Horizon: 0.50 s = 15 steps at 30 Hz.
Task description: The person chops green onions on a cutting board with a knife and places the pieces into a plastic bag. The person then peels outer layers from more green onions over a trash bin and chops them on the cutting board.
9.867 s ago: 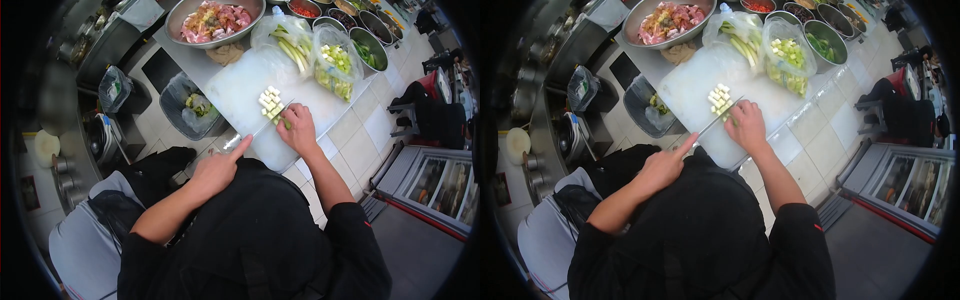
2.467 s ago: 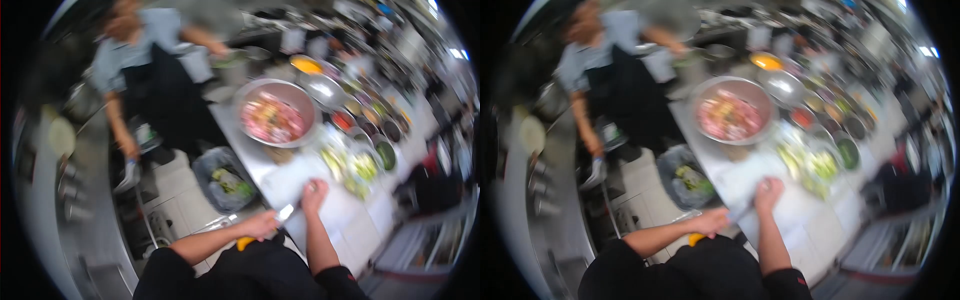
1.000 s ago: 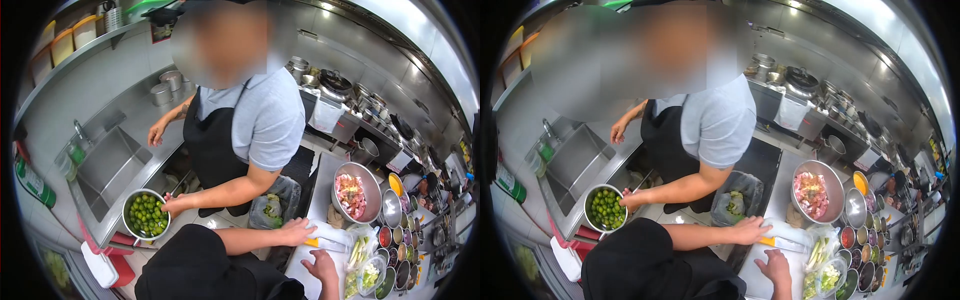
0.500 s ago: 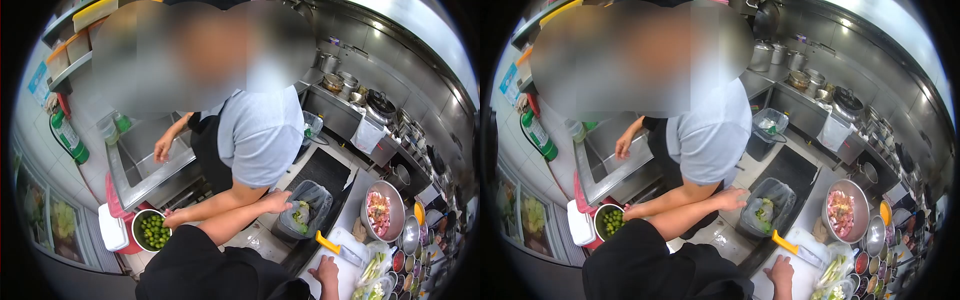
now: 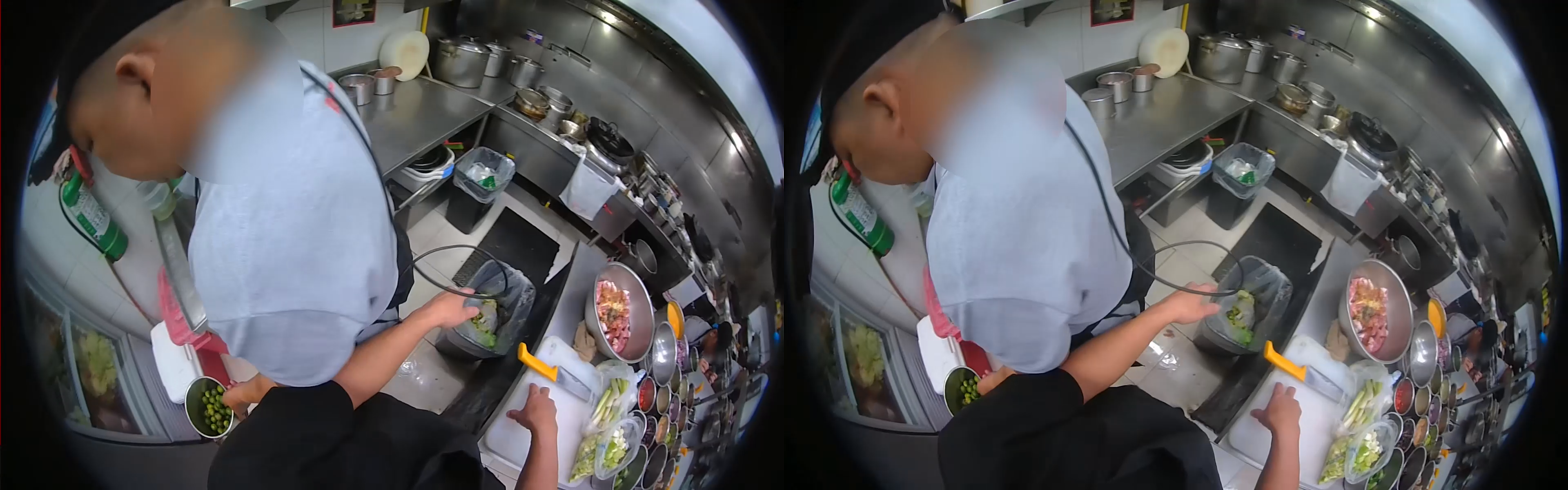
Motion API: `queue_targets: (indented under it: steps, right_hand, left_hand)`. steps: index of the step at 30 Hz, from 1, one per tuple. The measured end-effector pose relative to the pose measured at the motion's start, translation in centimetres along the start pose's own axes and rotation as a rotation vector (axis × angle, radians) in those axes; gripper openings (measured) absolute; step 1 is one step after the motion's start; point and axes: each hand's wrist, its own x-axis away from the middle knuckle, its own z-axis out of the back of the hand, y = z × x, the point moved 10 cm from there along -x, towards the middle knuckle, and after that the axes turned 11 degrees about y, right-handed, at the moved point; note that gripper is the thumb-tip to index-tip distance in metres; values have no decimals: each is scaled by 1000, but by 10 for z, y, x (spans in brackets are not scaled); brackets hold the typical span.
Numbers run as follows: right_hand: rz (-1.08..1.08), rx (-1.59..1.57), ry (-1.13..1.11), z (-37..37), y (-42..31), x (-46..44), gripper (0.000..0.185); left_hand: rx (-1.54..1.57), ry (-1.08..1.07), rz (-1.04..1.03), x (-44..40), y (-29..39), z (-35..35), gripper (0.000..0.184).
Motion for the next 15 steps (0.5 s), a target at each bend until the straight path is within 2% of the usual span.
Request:
queue_targets:
  steps: [1, 3, 5, 7, 8, 9, 10, 11, 12, 13, 14, 15]
  right_hand:
    - [0, -8, 6, -2, 2, -1, 87]
    - [-4, -17, -1, -1, 3, 3, 87]
    - [24, -7, -2, -10, 7, -4, 91]
    - [99, -19, 102, -19, 14, -12, 92]
    - [94, -32, 100, -24, 19, -18, 98]
    - [102, 40, 14, 1, 1, 0, 86]
    - [171, 63, 8, -10, 1, -15, 97]
    - [234, 88, 0, -32, 14, -27, 109]
    - [337, 84, 100, -41, 17, -38, 99]
    - [340, 138, -11, -27, 1, -33, 95]
    - [428, 161, 24, -35, -8, -40, 85]
    - [546, 269, 60, -5, -38, -14, 75]
  left_hand:
    - [-46, -78, 90, 22, 3, 14, 72]
    - [-173, 35, 96, 18, -86, -12, 73]
    - [-277, 110, 148, 37, -126, -18, 68]
    - [-359, 163, 272, 71, -147, 4, 59]
    - [-405, 190, 257, 83, -154, 10, 58]
    - [-452, 212, 236, 91, -159, 12, 58]
    - [-502, 226, 209, 98, -166, 14, 58]
    - [-383, 239, 263, 109, -179, 11, 59]
    - [-264, 254, 307, 120, -193, 9, 59]
    - [-142, 315, 365, 137, -212, 15, 60]
    - [-126, 383, 321, 142, -233, 6, 60]
    - [-148, 463, 225, 149, -262, -12, 62]
